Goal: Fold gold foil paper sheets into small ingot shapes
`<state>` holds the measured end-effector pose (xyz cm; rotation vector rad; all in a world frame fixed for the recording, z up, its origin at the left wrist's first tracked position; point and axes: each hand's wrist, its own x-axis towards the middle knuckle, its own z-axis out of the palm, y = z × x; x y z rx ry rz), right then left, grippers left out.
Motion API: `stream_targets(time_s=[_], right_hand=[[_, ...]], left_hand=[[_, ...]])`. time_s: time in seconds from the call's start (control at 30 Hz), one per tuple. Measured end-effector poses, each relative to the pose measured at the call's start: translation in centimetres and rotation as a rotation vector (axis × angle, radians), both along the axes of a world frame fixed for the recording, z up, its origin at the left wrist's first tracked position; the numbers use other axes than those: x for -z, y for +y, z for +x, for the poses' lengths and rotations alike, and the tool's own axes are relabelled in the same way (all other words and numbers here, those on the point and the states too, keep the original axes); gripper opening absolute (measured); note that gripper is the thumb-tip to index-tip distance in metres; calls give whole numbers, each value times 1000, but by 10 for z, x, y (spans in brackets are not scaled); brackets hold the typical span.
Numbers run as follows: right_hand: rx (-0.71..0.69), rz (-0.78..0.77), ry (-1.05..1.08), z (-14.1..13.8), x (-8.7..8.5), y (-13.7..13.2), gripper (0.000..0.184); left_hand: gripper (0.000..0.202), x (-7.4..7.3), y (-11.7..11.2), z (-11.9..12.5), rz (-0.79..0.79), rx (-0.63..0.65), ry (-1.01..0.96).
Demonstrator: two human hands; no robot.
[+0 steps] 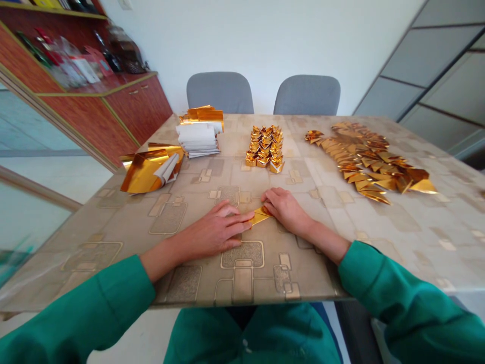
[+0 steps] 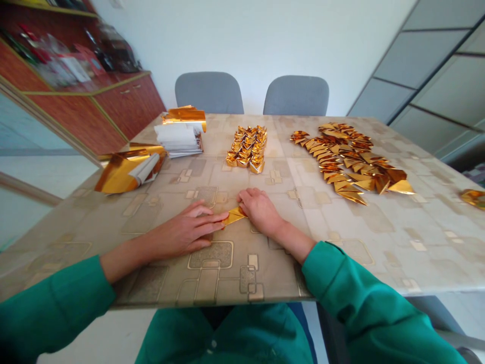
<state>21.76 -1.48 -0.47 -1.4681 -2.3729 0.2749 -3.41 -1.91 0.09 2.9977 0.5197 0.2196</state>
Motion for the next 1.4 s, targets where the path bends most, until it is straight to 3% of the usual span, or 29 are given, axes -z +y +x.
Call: stream_targets(time_s=[0.13,0.37,0.47,0.53,0.6,0.67,0.73,0.8,1.0,1.17,1.27,1.4], right_hand=[[-15,77,-59,0,4,-7,9],[-78,139,-68,6,6,-23,37],[-96,109,-27,10,5,-21,38],[-107,73,35,12,5,-17,30],[-92,50,77,12,5,-14,17],[-61,49,61,10,4,-11,11],[-47,46,18,7,3,-10,9],[-44,37,-2,5,0,-10,7],[-91,46,32,4,-4,-9,6],[-214,59,159,8,-1,-5,4],[-207,100,208,8,-6,-7,5],[-184,207,211,9,-19,-11,10]], left_hand=[[39,-3,-1,0,-19,-24,46],[46,-3,-3,0,3,-6,49],[48,-6,1,-4,-62,50,27],[48,-9,2,-3,-146,50,-8],[40,-12,2,4,-243,-53,-75],[29,-13,0,15,-299,-260,-160],[25,-12,-2,28,-251,-475,-209],[27,-12,-3,39,-189,-562,-174],[18,-12,1,46,-266,-582,-168],[13,-9,-1,48,-441,-589,-303],[12,-9,-3,53,-540,-577,-436],[17,-14,-4,57,-485,-573,-528]])
